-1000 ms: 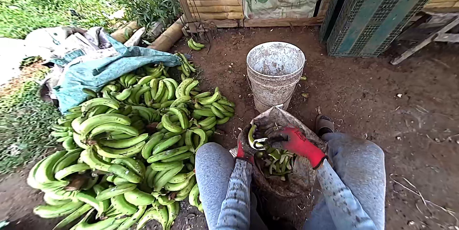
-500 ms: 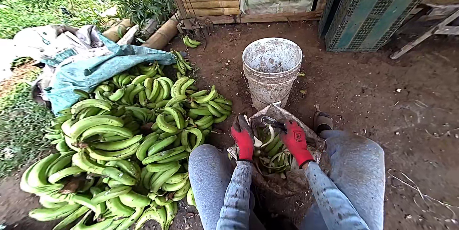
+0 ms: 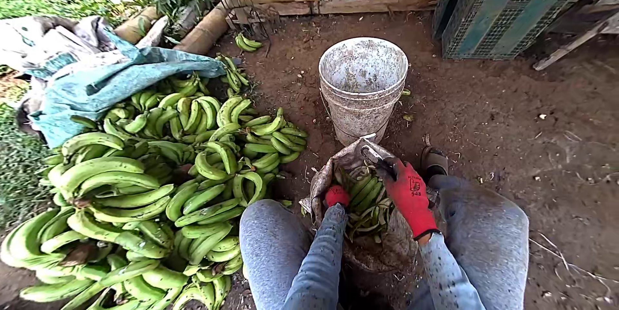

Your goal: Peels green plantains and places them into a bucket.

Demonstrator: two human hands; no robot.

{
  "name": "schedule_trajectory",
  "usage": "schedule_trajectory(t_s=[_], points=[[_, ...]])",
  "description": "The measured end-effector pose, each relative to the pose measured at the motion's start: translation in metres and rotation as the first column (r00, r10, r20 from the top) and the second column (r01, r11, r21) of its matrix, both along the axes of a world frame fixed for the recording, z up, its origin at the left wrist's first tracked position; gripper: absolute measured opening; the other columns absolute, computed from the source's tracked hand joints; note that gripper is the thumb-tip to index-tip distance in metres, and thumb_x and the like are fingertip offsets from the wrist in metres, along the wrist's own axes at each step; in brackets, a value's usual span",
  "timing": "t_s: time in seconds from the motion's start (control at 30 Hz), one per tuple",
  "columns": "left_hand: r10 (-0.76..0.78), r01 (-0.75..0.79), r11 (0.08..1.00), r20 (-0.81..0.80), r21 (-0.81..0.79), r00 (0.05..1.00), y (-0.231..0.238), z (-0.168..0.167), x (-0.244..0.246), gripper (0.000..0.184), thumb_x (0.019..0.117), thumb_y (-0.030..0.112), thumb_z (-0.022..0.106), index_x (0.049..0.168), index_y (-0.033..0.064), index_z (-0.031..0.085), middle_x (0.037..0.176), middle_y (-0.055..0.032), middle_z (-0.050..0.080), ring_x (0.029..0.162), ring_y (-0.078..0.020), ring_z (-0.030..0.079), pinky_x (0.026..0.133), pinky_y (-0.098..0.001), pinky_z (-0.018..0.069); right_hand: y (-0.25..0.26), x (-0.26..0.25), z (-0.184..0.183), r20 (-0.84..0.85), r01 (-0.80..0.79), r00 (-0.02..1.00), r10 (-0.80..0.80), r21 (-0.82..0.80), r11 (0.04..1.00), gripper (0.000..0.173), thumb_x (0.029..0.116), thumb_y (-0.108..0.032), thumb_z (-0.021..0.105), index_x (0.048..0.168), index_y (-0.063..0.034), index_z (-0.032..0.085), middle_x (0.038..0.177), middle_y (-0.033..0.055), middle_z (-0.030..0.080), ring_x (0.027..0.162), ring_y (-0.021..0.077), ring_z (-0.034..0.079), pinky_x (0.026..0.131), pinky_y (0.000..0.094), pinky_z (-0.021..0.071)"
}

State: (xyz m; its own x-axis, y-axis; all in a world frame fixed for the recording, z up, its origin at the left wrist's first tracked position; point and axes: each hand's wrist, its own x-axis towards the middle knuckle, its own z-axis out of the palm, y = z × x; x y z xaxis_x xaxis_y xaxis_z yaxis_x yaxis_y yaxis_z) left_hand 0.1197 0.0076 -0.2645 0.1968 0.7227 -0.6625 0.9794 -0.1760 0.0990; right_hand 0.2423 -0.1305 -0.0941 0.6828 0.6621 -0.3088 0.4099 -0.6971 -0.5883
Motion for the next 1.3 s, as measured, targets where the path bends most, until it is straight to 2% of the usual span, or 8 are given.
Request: schedule_trajectory(t_s=[0.27,0.47,0.6,0.77,0.87,1.0,1.13,1.3], points=[[0.036,-0.036,0.999,0.007,0.034,0.999,0.004,-0.015,-0.03,0.065,0.0945,0.044,0.063,0.141,-0.0009,0.055,0.145,-0.0212,0.056,0.137,-0.0348,0.052,0.11,-0.0548,0.0427,-0.001,-0.006,-0.015,-0.123,-0.194,0.977,0.173,-0.193,0.962,0.043,0.1042,-0.038,0.055,0.135,-0.0088,0.062,0.131,0.0196,0.064,0.125,0.0347,0.062,0.105,0.0549,0.0472],[-0.021,0.012,0.998,0.143,0.067,0.99,-0.004,0.034,-0.025,0.062,0.1001,0.038,0.061,0.143,-0.0051,0.05,0.148,-0.0248,0.051,0.141,-0.0345,0.047,0.117,-0.0498,0.0372,-0.013,-0.084,-0.073,-0.479,-0.725,0.685,0.549,-0.377,0.576,0.044,0.1024,-0.03,0.06,0.129,0.0043,0.063,0.138,0.0278,0.059,0.133,0.0434,0.055,0.107,0.0656,0.0422],[0.051,-0.076,0.996,0.374,0.052,0.926,0.004,0.079,-0.036,0.056,0.1018,0.033,0.061,0.143,-0.0042,0.051,0.144,-0.026,0.054,0.139,-0.0365,0.05,0.116,-0.0523,0.037,-0.013,-0.088,-0.057,-0.446,-0.722,0.691,0.569,-0.409,0.558,0.047,0.101,-0.033,0.062,0.132,0.0026,0.062,0.14,0.0272,0.058,0.134,0.0434,0.054,0.106,0.0669,0.042],[0.322,-0.305,0.913,0.938,-0.272,0.13,0.008,0.148,-0.043,0.032,0.1095,0.024,0.047,0.114,-0.0028,0.064,0.083,-0.0102,0.066,0.067,-0.0153,0.065,0.064,-0.0316,0.0576,-0.019,-0.002,0.017,-0.001,-0.309,0.951,0.31,0.029,0.95,0.039,0.1039,-0.037,0.055,0.126,-0.0059,0.067,0.119,0.0199,0.069,0.116,0.0351,0.065,0.102,0.057,0.0482],[0.455,-0.124,0.875,0.883,-0.468,-0.12,0.01,0.179,-0.044,0.034,0.1095,0.029,0.042,0.116,0.0033,0.063,0.076,-0.0081,0.064,0.059,-0.0147,0.061,0.054,-0.0292,0.055,-0.017,-0.007,0.037,0.055,-0.364,0.925,0.376,0.412,0.835,0.038,0.0998,-0.036,0.064,0.13,-0.0145,0.071,0.121,0.0072,0.072,0.112,0.017,0.068,0.103,0.0386,0.0532],[0.414,-0.104,0.901,0.906,-0.421,-0.086,-0.002,0.193,-0.05,0.039,0.1112,0.028,0.035,0.129,0.0065,0.062,0.085,-0.0081,0.066,0.064,-0.0128,0.062,0.058,-0.0274,0.0552,-0.011,-0.032,0.035,0.063,-0.581,0.805,0.59,0.283,0.763,0.041,0.0985,-0.029,0.065,0.136,-0.014,0.065,0.134,0.0172,0.061,0.124,0.0296,0.06,0.109,0.0485,0.0466],[0.215,-0.23,0.955,0.97,-0.185,0.113,-0.035,0.166,-0.059,0.046,0.1131,0.027,0.029,0.134,0.0003,0.059,0.119,-0.014,0.068,0.105,-0.0144,0.066,0.095,-0.0335,0.0539,0.003,-0.027,0.008,0.19,-0.416,0.905,0.38,0.22,0.882,0.044,0.0979,-0.025,0.062,0.14,-0.0141,0.063,0.141,0.0282,0.055,0.131,0.0455,0.053,0.111,0.0591,0.0416],[0.433,-0.357,0.847,0.901,-0.394,0.032,-0.054,0.129,-0.067,0.037,0.1096,0.031,0.047,0.121,-0.0005,0.064,0.089,-0.0116,0.067,0.071,-0.0164,0.065,0.066,-0.0334,0.0575,0.014,0.006,-0.002,0.122,-0.045,0.993,0.005,0.329,0.943,0.043,0.0993,-0.017,0.063,0.141,-0.0109,0.058,0.134,0.0273,0.059,0.119,0.045,0.061,0.101,0.0613,0.0496]])
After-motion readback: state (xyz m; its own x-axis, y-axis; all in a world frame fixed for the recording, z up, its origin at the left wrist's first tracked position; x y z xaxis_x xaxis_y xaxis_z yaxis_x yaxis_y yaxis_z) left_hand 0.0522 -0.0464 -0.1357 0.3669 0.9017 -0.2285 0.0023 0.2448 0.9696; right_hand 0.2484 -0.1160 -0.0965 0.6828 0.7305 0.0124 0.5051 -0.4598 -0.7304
